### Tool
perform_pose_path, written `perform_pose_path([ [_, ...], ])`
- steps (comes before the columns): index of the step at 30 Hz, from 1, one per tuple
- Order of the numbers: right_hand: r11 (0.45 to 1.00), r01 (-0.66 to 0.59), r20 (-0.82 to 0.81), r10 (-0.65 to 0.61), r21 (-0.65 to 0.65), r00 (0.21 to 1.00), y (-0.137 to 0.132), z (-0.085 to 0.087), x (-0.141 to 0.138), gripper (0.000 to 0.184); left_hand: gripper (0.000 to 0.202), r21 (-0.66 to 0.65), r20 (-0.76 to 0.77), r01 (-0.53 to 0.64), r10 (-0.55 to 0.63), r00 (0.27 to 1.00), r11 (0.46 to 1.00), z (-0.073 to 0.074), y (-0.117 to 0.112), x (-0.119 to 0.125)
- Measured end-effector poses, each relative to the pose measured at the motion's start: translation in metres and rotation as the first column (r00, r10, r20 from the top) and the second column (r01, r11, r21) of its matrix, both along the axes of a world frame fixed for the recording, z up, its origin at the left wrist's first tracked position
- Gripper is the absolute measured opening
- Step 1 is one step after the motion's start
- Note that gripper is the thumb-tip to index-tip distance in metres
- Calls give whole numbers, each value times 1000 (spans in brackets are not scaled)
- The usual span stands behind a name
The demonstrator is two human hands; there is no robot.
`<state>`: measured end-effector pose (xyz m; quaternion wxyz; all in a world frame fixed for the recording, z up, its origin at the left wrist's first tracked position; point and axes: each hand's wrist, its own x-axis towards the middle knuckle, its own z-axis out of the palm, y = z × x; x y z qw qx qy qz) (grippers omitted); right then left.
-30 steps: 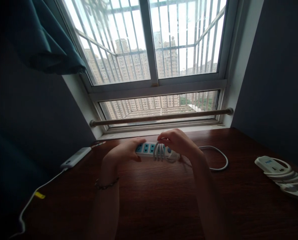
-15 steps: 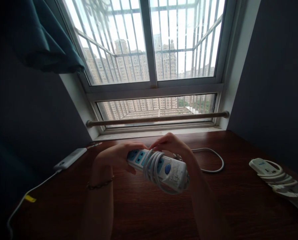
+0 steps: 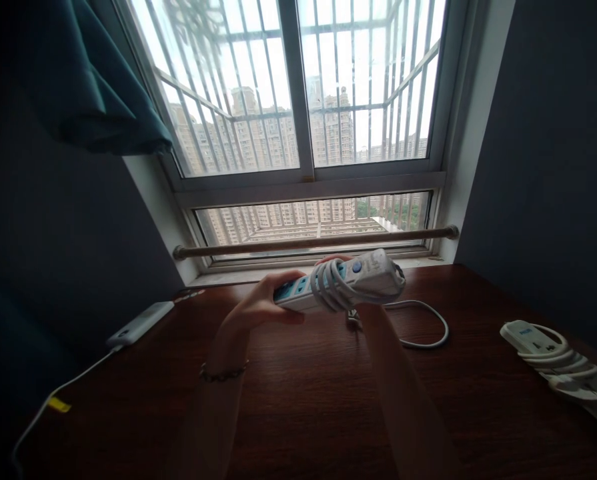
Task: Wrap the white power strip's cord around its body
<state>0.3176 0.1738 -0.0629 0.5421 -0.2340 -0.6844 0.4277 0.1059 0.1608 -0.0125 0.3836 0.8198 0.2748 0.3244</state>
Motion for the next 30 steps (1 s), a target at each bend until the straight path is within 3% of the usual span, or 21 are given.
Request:
perform_pose_path([
  [7, 955, 238, 183, -270, 179, 945, 20, -1, 0, 28, 44, -34, 109, -104, 108, 988, 994, 0, -1, 11],
  [10, 934, 296, 231, -338, 200, 912, 35, 0, -4, 26, 45, 51, 71, -264, 260, 963, 963, -1, -2, 11],
  [13, 924, 335, 301, -378, 185, 875, 46, -4, -12, 31, 49, 165, 66, -476, 472, 879, 864, -4, 2, 10],
  [17, 903, 393, 423, -429, 174, 798, 51, -13, -25, 22, 47, 170, 103, -664, 657, 747, 728, -10, 14, 6],
  [20, 844, 489, 503, -527, 220, 685, 50, -21, -33, 14, 47, 156, 128, -731, 720, 682, 664, -16, 24, 5],
  [25, 711, 621, 592, -668, 330, 451, 50, -33, -44, 20, 50, 160, 168, -829, 812, 558, 536, -27, 37, 7],
  [30, 717, 540, 626, -677, 441, 387, 46, -27, -45, 24, 51, 233, 186, -915, 909, 374, 329, -27, 42, -2],
])
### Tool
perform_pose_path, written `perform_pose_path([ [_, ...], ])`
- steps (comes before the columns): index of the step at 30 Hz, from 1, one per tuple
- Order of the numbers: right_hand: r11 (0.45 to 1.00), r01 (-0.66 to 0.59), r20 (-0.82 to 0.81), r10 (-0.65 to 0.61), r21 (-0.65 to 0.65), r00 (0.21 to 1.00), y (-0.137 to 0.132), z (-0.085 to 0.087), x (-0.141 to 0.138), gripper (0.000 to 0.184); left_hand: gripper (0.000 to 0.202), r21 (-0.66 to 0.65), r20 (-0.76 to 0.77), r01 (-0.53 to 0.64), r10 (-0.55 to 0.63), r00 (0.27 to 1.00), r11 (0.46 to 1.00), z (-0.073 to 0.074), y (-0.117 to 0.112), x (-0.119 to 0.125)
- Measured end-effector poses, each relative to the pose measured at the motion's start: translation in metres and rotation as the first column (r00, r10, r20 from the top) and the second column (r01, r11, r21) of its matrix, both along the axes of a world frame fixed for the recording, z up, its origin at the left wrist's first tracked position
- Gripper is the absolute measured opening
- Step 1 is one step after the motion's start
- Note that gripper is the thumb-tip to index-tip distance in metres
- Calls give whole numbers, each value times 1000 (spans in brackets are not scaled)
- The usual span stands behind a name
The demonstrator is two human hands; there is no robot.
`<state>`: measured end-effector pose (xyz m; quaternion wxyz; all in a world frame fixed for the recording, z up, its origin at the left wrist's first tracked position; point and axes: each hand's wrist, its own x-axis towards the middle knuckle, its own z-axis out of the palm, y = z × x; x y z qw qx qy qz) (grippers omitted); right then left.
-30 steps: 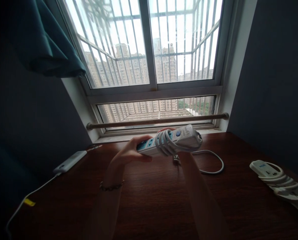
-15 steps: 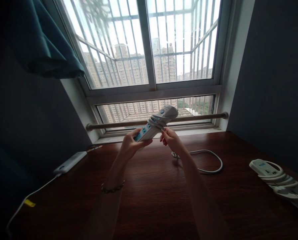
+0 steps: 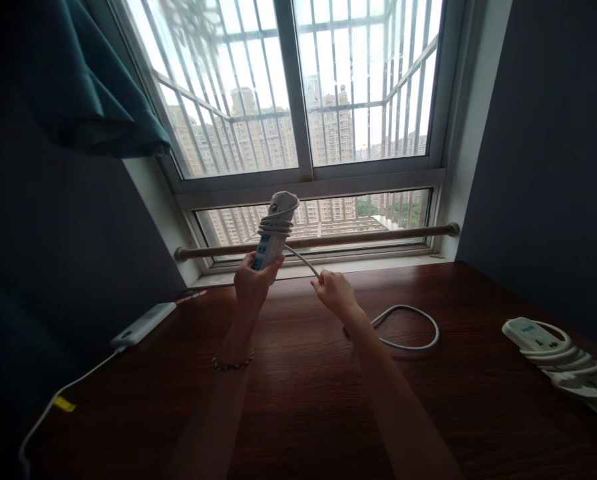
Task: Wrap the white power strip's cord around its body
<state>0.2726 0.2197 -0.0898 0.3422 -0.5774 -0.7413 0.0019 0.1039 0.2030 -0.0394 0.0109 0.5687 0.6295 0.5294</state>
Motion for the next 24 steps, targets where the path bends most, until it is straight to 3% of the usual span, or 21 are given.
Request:
perform_pose_path([
  [4, 991, -79, 109, 67, 108, 992, -19, 20, -3, 22, 52, 30, -155, -171, 173, 973, 985, 1, -2, -5],
  [8, 977, -100, 225, 57, 186, 973, -39, 37, -2, 23, 52, 55, -373, -180, 188, 908, 982, 1, -8, 0],
  [15, 957, -163, 322, 81, 239, 943, -51, 52, 27, 22, 52, -45, -667, -2, -28, 744, 999, 10, -21, -6],
  [20, 935, -275, 388, 173, 223, 905, -59, 61, 28, 23, 51, -132, -756, 89, -159, 635, 987, 18, -36, -11],
  [24, 918, -345, 392, 250, 194, 886, -65, 65, 26, 23, 41, -244, -791, 224, -328, 516, 943, 22, -48, -11],
])
